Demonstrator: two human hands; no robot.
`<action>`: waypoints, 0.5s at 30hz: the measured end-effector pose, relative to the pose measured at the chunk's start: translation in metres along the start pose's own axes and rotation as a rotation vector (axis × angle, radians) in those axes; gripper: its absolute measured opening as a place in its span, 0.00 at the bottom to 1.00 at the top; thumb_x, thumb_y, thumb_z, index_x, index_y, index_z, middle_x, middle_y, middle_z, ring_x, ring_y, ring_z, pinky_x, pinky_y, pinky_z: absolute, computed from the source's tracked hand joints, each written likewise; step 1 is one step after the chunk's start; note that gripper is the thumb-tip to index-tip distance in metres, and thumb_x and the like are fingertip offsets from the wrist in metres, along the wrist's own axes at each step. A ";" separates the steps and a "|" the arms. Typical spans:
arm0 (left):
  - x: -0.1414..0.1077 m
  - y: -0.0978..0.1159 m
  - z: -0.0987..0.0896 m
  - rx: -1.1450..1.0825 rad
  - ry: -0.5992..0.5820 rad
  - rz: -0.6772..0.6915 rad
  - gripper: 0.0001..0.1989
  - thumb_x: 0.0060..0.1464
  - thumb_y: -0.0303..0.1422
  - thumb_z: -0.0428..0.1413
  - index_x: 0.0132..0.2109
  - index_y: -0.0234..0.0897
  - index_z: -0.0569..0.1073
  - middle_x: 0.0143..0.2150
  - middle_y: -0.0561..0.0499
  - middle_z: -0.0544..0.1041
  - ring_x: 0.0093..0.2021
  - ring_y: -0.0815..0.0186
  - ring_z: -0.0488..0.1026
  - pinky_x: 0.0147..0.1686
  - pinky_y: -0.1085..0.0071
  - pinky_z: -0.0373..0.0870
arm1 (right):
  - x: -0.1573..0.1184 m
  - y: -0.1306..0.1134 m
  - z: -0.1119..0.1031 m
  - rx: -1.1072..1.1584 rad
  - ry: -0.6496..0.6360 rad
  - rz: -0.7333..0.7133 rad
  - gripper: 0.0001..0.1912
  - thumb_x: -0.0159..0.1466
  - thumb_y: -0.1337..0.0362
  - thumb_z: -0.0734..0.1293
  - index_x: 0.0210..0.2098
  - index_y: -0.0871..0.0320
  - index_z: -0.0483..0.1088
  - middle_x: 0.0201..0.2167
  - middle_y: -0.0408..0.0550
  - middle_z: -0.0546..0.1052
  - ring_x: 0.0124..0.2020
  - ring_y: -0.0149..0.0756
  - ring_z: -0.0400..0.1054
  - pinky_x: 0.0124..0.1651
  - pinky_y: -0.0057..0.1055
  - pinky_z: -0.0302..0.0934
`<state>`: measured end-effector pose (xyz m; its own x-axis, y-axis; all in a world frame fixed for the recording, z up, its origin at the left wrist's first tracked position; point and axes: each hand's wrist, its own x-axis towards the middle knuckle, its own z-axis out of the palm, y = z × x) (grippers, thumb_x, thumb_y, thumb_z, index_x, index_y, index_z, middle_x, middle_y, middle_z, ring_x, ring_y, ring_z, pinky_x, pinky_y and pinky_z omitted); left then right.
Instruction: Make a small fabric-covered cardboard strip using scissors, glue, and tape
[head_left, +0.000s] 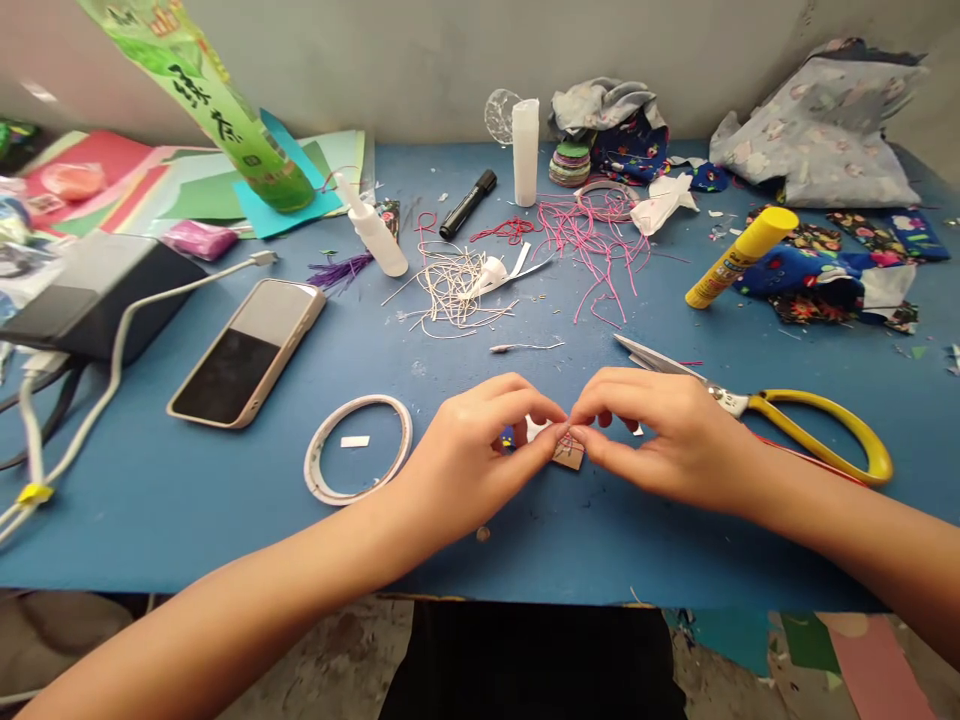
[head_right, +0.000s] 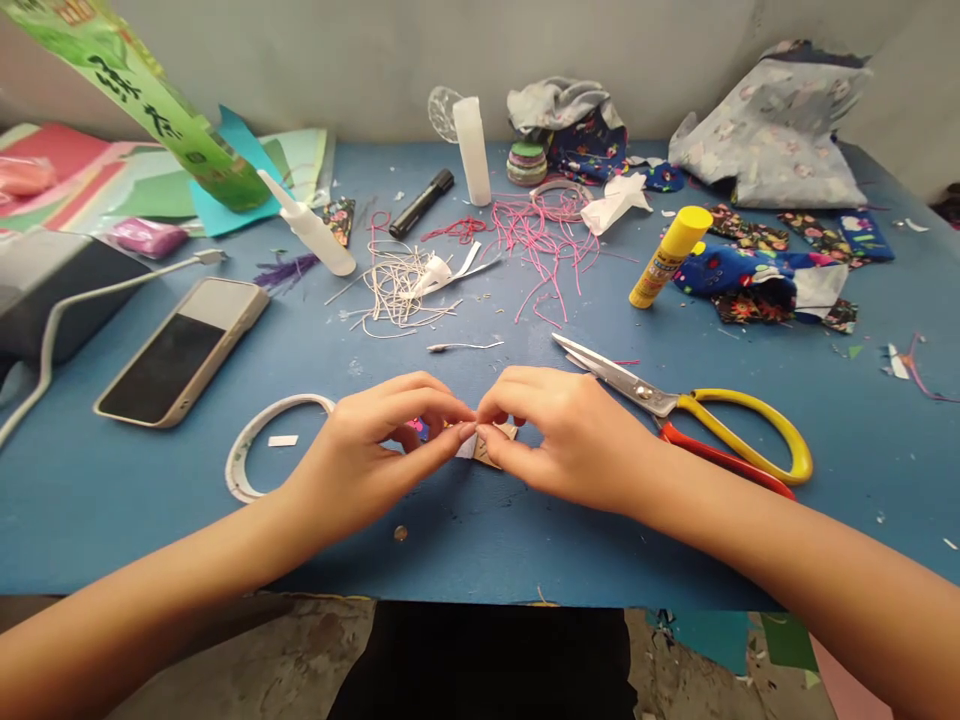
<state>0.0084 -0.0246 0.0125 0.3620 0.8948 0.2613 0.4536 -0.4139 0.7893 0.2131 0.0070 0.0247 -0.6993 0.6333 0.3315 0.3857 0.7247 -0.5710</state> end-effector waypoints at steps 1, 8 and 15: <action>0.000 0.000 0.000 0.015 0.008 0.028 0.04 0.58 0.26 0.59 0.37 0.31 0.79 0.32 0.51 0.74 0.28 0.75 0.69 0.28 0.80 0.67 | 0.000 0.000 0.000 -0.013 0.008 -0.010 0.02 0.63 0.70 0.67 0.33 0.58 0.71 0.30 0.44 0.76 0.31 0.28 0.69 0.35 0.26 0.63; 0.001 0.002 -0.003 -0.052 -0.031 0.003 0.06 0.57 0.24 0.58 0.34 0.31 0.79 0.29 0.53 0.74 0.27 0.76 0.66 0.26 0.80 0.64 | -0.004 0.000 0.002 -0.225 0.041 -0.193 0.04 0.67 0.68 0.65 0.36 0.59 0.72 0.32 0.48 0.77 0.32 0.32 0.70 0.36 0.29 0.66; 0.006 0.006 -0.007 -0.711 -0.253 -0.516 0.09 0.56 0.34 0.60 0.30 0.35 0.78 0.24 0.57 0.69 0.19 0.77 0.60 0.16 0.81 0.61 | -0.009 -0.005 -0.004 -0.437 0.180 -0.527 0.05 0.65 0.73 0.65 0.41 0.60 0.71 0.30 0.49 0.79 0.31 0.35 0.72 0.38 0.30 0.70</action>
<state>0.0077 -0.0205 0.0229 0.4596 0.8419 -0.2826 0.0306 0.3030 0.9525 0.2194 -0.0014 0.0274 -0.7637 0.1760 0.6211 0.2559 0.9658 0.0409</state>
